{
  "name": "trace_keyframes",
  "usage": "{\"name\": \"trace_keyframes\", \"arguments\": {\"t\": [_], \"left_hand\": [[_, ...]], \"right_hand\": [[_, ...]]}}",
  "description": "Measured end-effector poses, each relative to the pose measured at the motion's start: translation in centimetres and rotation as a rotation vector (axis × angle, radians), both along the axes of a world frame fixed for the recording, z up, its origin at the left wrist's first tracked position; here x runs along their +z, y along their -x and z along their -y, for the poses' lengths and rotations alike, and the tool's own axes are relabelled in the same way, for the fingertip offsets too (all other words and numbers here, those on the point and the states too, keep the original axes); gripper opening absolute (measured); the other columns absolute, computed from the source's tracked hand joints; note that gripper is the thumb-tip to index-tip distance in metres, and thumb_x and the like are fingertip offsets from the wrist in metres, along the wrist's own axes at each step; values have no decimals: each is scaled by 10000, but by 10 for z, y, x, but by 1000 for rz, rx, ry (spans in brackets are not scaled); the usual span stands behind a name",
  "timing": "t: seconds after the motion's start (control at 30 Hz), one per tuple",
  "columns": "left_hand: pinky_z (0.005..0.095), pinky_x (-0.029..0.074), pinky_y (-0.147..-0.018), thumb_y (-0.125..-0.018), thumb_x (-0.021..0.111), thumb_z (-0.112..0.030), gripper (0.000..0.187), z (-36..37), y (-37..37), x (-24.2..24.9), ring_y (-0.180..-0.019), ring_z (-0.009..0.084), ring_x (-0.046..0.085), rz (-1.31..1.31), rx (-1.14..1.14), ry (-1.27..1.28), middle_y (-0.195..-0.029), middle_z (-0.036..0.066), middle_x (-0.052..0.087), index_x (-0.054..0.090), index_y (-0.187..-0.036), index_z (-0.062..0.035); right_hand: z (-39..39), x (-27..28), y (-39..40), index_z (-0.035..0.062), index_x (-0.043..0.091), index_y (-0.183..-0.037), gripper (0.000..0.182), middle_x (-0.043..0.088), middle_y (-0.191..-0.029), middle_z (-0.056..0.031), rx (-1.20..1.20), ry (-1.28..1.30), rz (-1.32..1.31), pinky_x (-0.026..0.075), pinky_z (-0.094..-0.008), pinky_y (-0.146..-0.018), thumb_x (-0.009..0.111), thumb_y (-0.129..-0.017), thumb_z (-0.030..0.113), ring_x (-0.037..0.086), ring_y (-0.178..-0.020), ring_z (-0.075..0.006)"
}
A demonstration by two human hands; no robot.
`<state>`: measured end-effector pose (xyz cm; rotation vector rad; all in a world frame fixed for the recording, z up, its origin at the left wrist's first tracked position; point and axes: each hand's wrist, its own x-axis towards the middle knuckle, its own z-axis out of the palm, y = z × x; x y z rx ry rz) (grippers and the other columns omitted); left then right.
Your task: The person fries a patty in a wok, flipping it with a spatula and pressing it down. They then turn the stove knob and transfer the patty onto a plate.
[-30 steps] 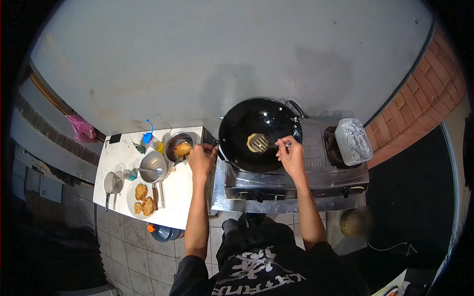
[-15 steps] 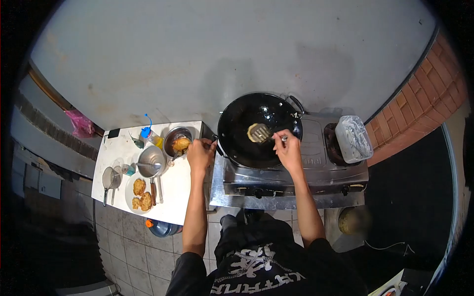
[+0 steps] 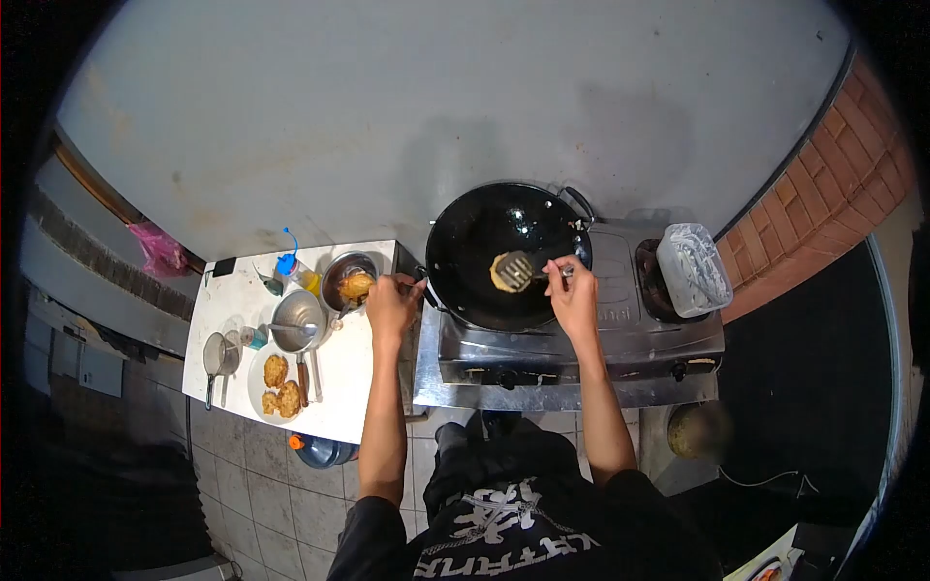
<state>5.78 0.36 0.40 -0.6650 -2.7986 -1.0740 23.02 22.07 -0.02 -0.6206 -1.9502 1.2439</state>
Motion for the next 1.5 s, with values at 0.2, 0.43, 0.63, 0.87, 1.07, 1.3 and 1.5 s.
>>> {"name": "trace_keyframes", "arguments": {"t": [0.2, 0.43, 0.63, 0.87, 1.07, 1.3, 1.5], "left_hand": [[364, 487, -610, -733, 789, -324, 348, 0, 3, 2, -654, 301, 664, -4, -26, 14, -694, 174, 661, 719, -846, -2], [366, 484, -603, -736, 785, -317, 338, -2, 9, -5, -651, 307, 664, -45, -46, 15, -683, 174, 658, 719, -836, 0], [388, 497, -639, -700, 816, -292, 307, -1, 4, 0, -701, 314, 657, 4, -12, 36, -724, 142, 666, 710, -815, -29], [362, 474, -590, -711, 803, -348, 331, 0, 7, 0, -624, 283, 645, -34, -33, 17, -670, 151, 658, 736, -817, -42], [363, 460, -575, -700, 814, -344, 318, 4, 6, 2, -578, 261, 607, -59, -5, 21, -602, 116, 607, 741, -817, -58], [359, 445, -560, -697, 816, -319, 273, 9, 2, 14, -536, 235, 561, -43, 3, 10, -576, 91, 553, 748, -806, -78], [358, 457, -572, -701, 812, -315, 270, 14, 4, 15, -555, 249, 579, -90, 21, -36, -606, 115, 591, 746, -791, -69]], "right_hand": [[4, 1, -1, -31, 581, -853, 136, 614, -602, -129, 50, -37, -17, 449, -309, -460, 611, -901, 92, 624, -499, -181], [-1, 4, 4, -37, 581, -848, 146, 612, -611, -121, 43, -36, -32, 445, -299, -459, 612, -903, 95, 623, -504, -170], [-9, 44, -19, -29, 579, -847, 147, 573, -572, -103, -41, -58, -20, 410, -296, -456, 620, -900, 102, 598, -491, -148], [-10, 67, -27, -43, 549, -836, 167, 592, -654, -215, 4, -172, 189, 427, -414, -531, 616, -890, 101, 588, -562, -372], [-16, 70, -8, -41, 512, -868, 174, 599, -770, -241, 70, -323, 192, 444, -470, -652, 585, -907, 111, 574, -734, -450], [-53, 70, 17, -43, 528, -891, 208, 602, -706, -204, 295, -250, 355, 449, -443, -658, 568, -929, 157, 570, -642, -397], [-62, 29, 16, -21, 557, -844, 202, 627, -678, -111, 291, -35, 153, 399, -305, -533, 567, -936, 158, 521, -564, -125]]}}
